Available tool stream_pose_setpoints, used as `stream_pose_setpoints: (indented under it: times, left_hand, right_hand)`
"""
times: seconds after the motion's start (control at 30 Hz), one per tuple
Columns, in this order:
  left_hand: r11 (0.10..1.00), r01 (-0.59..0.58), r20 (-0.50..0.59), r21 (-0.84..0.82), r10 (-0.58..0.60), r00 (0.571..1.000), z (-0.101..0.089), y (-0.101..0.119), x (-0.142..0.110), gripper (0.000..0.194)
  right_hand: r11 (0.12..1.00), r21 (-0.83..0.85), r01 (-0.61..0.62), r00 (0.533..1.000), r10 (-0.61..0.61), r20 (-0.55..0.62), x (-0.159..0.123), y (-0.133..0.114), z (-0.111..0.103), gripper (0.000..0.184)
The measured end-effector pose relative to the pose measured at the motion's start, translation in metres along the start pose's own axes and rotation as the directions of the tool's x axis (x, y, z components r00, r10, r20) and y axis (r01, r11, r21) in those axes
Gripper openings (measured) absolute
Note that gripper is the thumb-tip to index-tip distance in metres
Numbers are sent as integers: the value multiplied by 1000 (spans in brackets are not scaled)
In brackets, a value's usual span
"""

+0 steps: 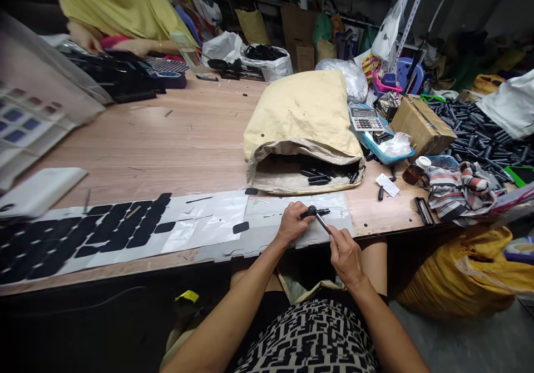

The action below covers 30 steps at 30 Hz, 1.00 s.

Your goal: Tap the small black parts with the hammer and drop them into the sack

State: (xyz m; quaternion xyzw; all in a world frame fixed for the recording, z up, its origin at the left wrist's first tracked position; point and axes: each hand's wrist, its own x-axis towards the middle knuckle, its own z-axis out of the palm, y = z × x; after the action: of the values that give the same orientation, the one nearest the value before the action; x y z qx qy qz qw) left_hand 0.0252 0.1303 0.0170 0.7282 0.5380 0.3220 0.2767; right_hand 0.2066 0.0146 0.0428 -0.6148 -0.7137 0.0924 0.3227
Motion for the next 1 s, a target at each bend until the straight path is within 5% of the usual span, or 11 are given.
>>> stream_pose_setpoints:
  times: [0.57, 0.83, 1.0]
  left_hand:
    - [1000, -11, -48, 22, 12, 999, 6, -5, 0, 14]
    - [999, -8, -42, 39, 9, 999, 6, -3, -1, 16]
    - [999, -14, -47, 31, 15, 999, 7, -5, -2, 18]
  right_hand:
    - [996, 59, -73, 995, 77, -60, 4, 13, -10, 34]
    - [879, -454, -145, 981, 68, -183, 40, 52, -17, 32]
    - [801, -584, -133, 980, 18, -199, 44, 59, -6, 31]
